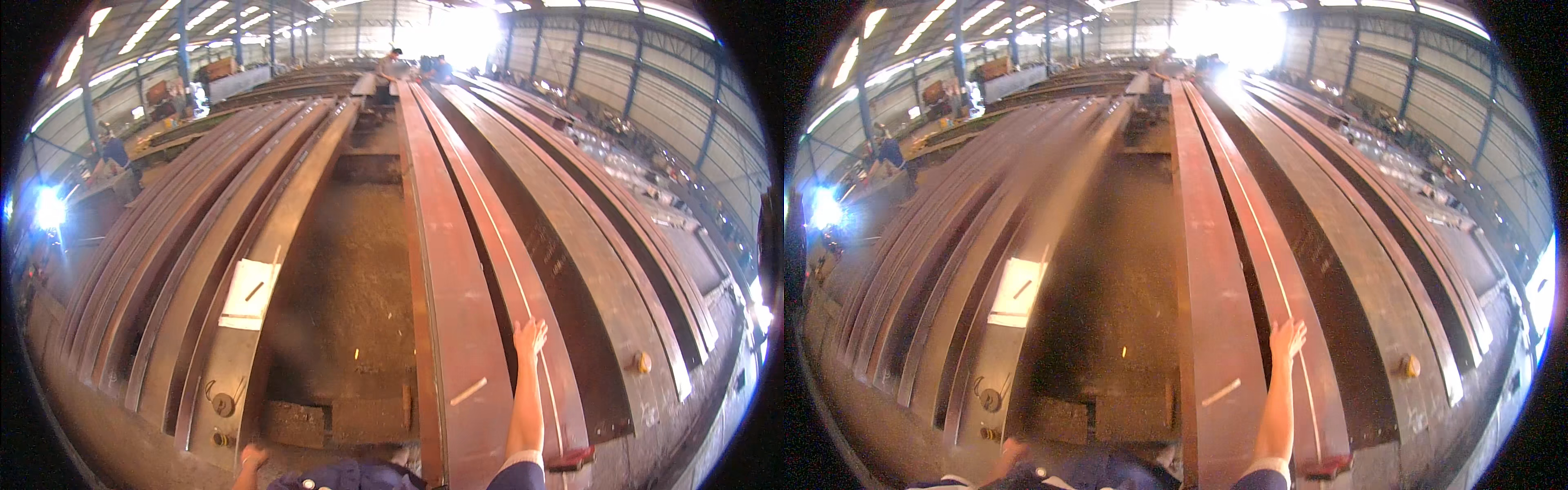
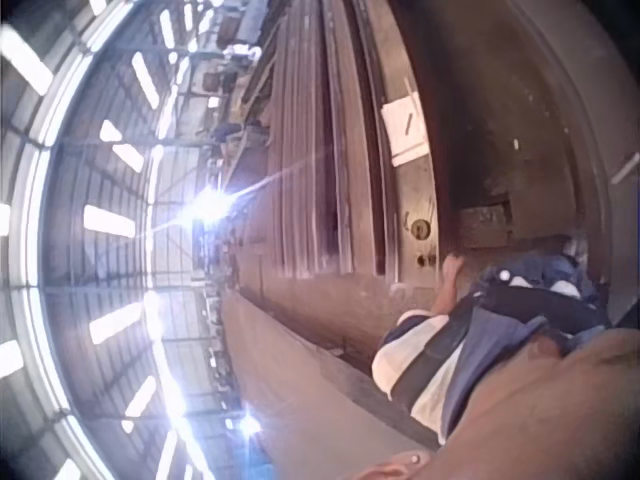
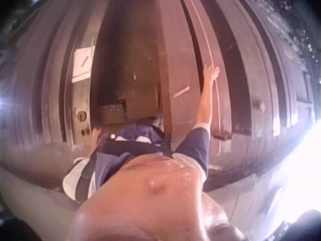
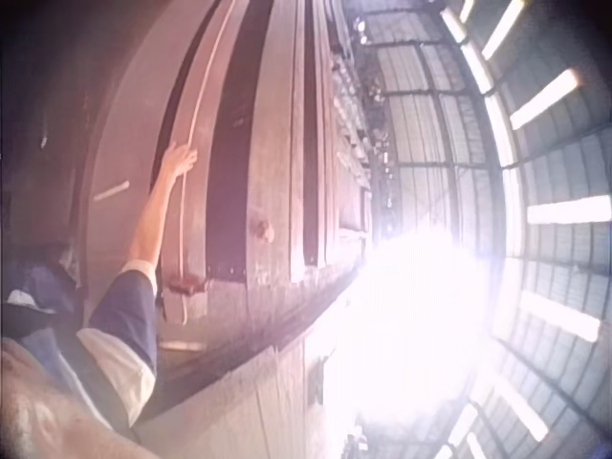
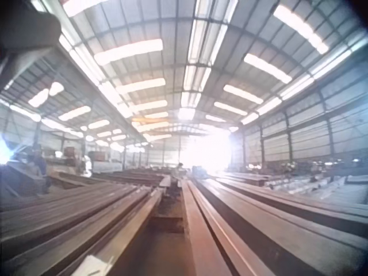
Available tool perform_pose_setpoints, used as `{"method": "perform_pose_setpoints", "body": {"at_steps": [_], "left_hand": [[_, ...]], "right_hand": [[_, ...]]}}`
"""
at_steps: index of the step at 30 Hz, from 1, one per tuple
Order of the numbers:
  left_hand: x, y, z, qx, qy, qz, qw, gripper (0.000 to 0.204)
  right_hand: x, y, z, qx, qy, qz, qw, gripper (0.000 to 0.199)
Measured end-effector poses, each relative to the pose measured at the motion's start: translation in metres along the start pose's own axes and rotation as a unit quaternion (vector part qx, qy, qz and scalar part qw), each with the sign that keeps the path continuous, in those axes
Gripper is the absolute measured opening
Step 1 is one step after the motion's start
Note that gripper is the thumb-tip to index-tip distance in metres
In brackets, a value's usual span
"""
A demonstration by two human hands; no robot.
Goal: The person measures and marks long metal beams with a tape measure and chalk in a workshop. They repeatedly extend the tape, align it along the beam, and make chalk marks at measured intervals.
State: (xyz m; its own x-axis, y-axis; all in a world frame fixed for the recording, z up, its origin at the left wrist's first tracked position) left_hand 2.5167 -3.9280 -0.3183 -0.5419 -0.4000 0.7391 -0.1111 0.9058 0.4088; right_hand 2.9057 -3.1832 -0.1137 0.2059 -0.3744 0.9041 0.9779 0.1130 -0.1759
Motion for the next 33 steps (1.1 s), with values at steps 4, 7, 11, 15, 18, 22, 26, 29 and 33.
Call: {"method": "perform_pose_setpoints", "body": {"at_steps": [4,7,11,15,18,22,26,29,33], "left_hand": [[0.009,0.05,-0.063,0.102,-0.043,0.06,0.992,0.037],[0.007,0.081,-0.092,0.103,-0.059,0.04,0.992,0.035],[0.002,0.112,-0.111,0.082,-0.075,0.027,0.993,0.031],[0.006,0.139,-0.12,0.061,-0.08,0.02,0.995,0.028],[0.009,0.179,-0.116,0.031,-0.082,0.02,0.996,0.026],[0.012,0.173,-0.09,0.018,-0.052,-0.017,0.998,0.027],[0.003,0.179,-0.083,0.009,-0.075,-0.004,0.997,0.028],[-0.002,0.185,-0.103,0.004,-0.093,0.035,0.995,0.027],[-0.009,0.145,-0.11,0.04,-0.111,0.039,0.992,0.027]], "right_hand": [[0.014,0.034,0.01,-0.033,-0.017,-0.03,0.999,0.053],[0.02,0.025,0.011,-0.033,-0.056,-0.029,0.997,0.056],[0.027,0.021,0.008,-0.038,-0.031,-0.024,0.999,0.058],[0.03,0.027,0.011,-0.047,-0.031,-0.001,0.998,0.061],[0.036,0.042,0.013,-0.044,-0.029,-0.019,0.998,0.06],[0.035,0.024,0.013,-0.031,-0.037,-0.011,0.999,0.059],[0.035,0.026,0.012,-0.036,-0.022,-0.023,0.999,0.059],[0.042,0.028,0.01,-0.048,0.003,-0.029,0.998,0.059],[0.035,0.029,0.01,-0.037,-0.004,-0.021,0.999,0.059]]}}
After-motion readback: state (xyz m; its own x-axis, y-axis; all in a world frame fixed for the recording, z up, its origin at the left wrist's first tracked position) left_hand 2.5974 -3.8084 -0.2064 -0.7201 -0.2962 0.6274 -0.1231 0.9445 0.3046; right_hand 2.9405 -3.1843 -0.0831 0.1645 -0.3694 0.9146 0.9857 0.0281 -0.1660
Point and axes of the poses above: each hand's wrist, its own z-axis towards the middle knuckle, its own x-axis out of the back of the hand, y = z × x, the point moved 2 cm from there along z, towards the middle knuckle, and after that the axes turned 3 degrees about -z, right-handed, at the moved point
